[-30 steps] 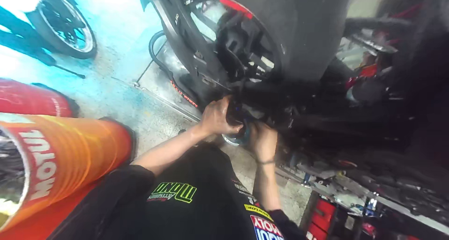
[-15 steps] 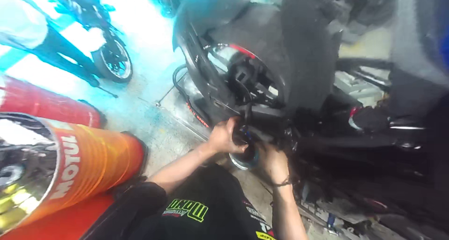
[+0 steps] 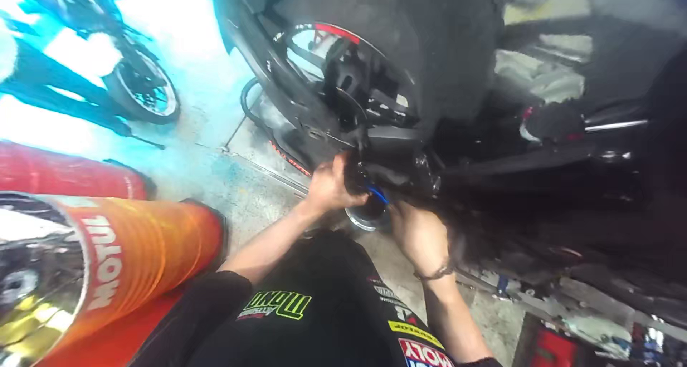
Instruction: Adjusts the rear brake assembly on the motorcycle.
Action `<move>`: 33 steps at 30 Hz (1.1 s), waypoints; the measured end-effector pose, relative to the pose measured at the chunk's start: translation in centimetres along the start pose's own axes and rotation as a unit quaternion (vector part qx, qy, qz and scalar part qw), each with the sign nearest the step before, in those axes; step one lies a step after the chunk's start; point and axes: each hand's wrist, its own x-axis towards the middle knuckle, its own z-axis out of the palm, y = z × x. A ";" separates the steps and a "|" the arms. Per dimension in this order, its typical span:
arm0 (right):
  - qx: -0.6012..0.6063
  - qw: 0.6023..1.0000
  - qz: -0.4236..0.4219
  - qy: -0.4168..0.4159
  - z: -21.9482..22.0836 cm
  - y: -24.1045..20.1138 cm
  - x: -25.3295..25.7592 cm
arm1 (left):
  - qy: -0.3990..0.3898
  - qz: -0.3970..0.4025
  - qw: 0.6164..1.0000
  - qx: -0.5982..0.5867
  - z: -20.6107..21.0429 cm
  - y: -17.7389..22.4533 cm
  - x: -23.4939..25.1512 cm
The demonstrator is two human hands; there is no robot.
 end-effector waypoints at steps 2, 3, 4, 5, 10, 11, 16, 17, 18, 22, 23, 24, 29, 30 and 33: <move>0.000 1.000 0.000 -0.002 0.4 -1.1 0.6 | -0.003 0.006 1.000 0.005 0.3 -0.1 -0.4; -0.004 1.000 -0.003 -0.013 0.5 -1.8 0.7 | -0.011 0.007 1.000 0.004 0.6 0.1 -0.8; -0.013 1.000 -0.009 -0.013 0.5 -2.5 0.6 | -0.016 0.009 1.000 0.003 0.6 0.0 -0.9; -0.017 1.000 -0.011 -0.004 0.3 -2.8 0.3 | -0.015 0.015 1.000 0.000 0.4 -0.1 -0.5; -0.043 0.999 -0.004 0.007 -0.4 -2.8 0.0 | 0.006 0.011 1.000 0.004 0.3 0.2 -0.3; -0.051 0.999 -0.004 0.003 -0.2 -3.6 0.2 | -0.006 0.010 1.000 0.000 0.3 0.4 -0.7; -0.079 0.996 -0.004 0.048 -0.6 -3.2 -1.3 | -0.002 0.007 1.000 -0.022 -0.1 -0.1 -0.4; -0.083 0.995 0.004 0.048 -0.7 -3.3 -0.9 | -0.003 0.006 1.000 -0.021 0.1 -0.1 0.0; -0.080 0.996 0.010 0.042 -0.3 -4.0 -0.5 | -0.009 0.008 1.000 -0.019 0.1 0.0 -0.1; -0.063 0.997 0.023 0.037 0.1 -4.7 -0.8 | -0.007 0.018 1.000 -0.018 -0.6 -0.5 -0.2; -0.067 0.996 0.034 0.040 -0.2 -4.0 -0.7 | -0.001 0.015 1.000 -0.027 -0.5 -0.5 -0.1; -0.074 0.996 0.043 0.040 -0.5 -3.7 0.0 | 0.010 0.014 0.999 -0.034 -0.2 -0.5 0.0; -0.072 0.996 0.031 0.041 0.2 -4.9 0.8 | -0.016 0.021 0.997 -0.069 0.1 -1.2 0.0; -0.083 0.994 0.021 0.065 0.4 -4.7 -0.2 | -0.034 0.006 0.996 -0.085 -0.4 -1.1 0.0; -0.113 0.991 0.018 0.074 0.1 -8.3 -2.6 | -0.082 -0.053 0.989 -0.115 -2.7 0.3 -0.9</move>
